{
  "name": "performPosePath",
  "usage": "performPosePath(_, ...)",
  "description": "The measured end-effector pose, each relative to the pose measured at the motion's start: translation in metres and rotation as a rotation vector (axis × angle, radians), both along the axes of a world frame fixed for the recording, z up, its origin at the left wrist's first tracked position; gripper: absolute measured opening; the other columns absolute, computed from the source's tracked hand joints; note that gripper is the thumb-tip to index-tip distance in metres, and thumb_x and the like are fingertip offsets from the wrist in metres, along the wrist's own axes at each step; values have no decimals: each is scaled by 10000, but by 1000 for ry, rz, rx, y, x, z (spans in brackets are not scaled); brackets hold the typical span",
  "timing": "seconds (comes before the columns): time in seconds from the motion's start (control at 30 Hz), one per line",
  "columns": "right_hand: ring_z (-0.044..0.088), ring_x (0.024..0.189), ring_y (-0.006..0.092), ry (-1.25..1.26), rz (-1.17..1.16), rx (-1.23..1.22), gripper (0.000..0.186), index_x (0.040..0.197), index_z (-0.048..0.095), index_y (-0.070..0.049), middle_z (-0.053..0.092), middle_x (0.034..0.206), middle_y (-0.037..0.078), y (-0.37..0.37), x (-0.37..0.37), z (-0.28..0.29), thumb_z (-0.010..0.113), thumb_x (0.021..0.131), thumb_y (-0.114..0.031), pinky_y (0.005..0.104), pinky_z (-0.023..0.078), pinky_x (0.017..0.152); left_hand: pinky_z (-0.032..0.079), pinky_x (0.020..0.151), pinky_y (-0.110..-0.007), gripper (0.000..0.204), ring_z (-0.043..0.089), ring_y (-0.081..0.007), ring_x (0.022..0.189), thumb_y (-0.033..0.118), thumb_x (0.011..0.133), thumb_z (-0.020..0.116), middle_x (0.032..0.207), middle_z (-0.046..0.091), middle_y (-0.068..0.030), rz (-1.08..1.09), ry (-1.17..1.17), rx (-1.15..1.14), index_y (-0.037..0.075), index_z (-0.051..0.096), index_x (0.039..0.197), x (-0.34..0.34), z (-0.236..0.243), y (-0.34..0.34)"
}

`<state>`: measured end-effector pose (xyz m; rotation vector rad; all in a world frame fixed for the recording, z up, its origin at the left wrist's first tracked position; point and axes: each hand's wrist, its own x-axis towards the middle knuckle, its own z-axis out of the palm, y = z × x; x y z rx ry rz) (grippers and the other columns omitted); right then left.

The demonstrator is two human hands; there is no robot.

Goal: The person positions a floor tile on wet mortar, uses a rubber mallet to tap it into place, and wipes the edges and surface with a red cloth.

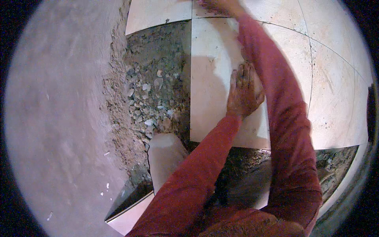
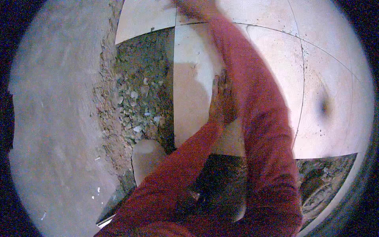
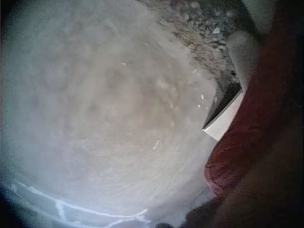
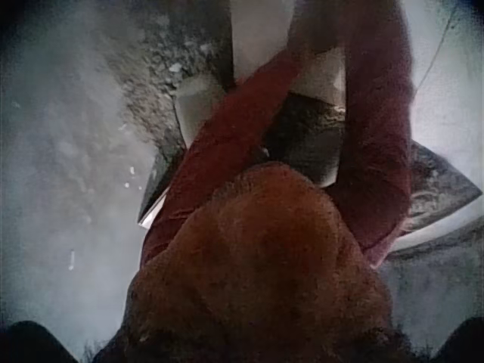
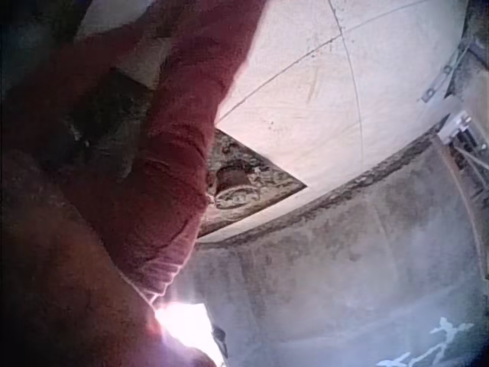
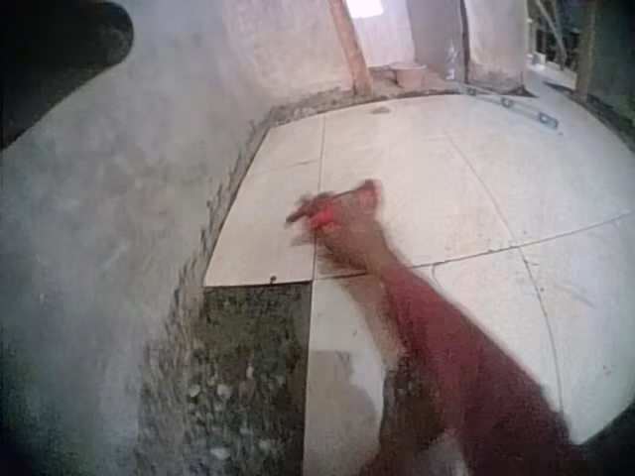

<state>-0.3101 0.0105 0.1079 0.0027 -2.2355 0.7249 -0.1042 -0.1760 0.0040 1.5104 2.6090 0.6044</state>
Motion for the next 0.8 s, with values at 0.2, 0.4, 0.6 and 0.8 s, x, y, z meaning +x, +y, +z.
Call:
performPosePath(0.2, 667, 1046, 399, -166, -817, 381, 319, 1186, 703, -127, 683, 1140, 166, -19, -65, -111, 584, 978, -337, 590, 508, 893, 154, 1264, -565, 891, 259, -446, 1524, 519, 936, 587, 1624, 305, -285, -94, -32, 16, -97, 347, 1533, 14, 9, 21)
performPosePath(0.4, 673, 1118, 296, -849, -751, 81, 329, 1145, 729, -195, 686, 1150, 77, 29, 31, -44, 682, 897, -406, 513, 544, 873, 152, 1265, -564, 891, 257, -447, 1525, 509, 930, 599, 1628, 299, -282, -25, 7, -23, -95, 346, 1534, 1, 7, 9)
performPosePath(0.6, 640, 1172, 494, -727, -819, 26, 696, 1347, 594, -160, 597, 1337, 254, 195, 217, -107, 723, 847, -626, 624, 533, 937, 190, 1243, -594, 908, 306, -473, 1492, 492, 910, 655, 1591, 332, -314, -79, -66, 25, -101, 337, 1519, 3, 14, 20)
performPosePath(0.8, 676, 929, 508, -878, -1070, 448, 525, 1275, 592, -208, 629, 1178, 208, 300, 376, -101, 689, 908, -570, 587, 565, 744, 146, 1267, -569, 950, 292, -435, 1517, 542, 899, 647, 1604, 330, -294, -84, -27, -11, -109, 351, 1523, 10, 10, 26)
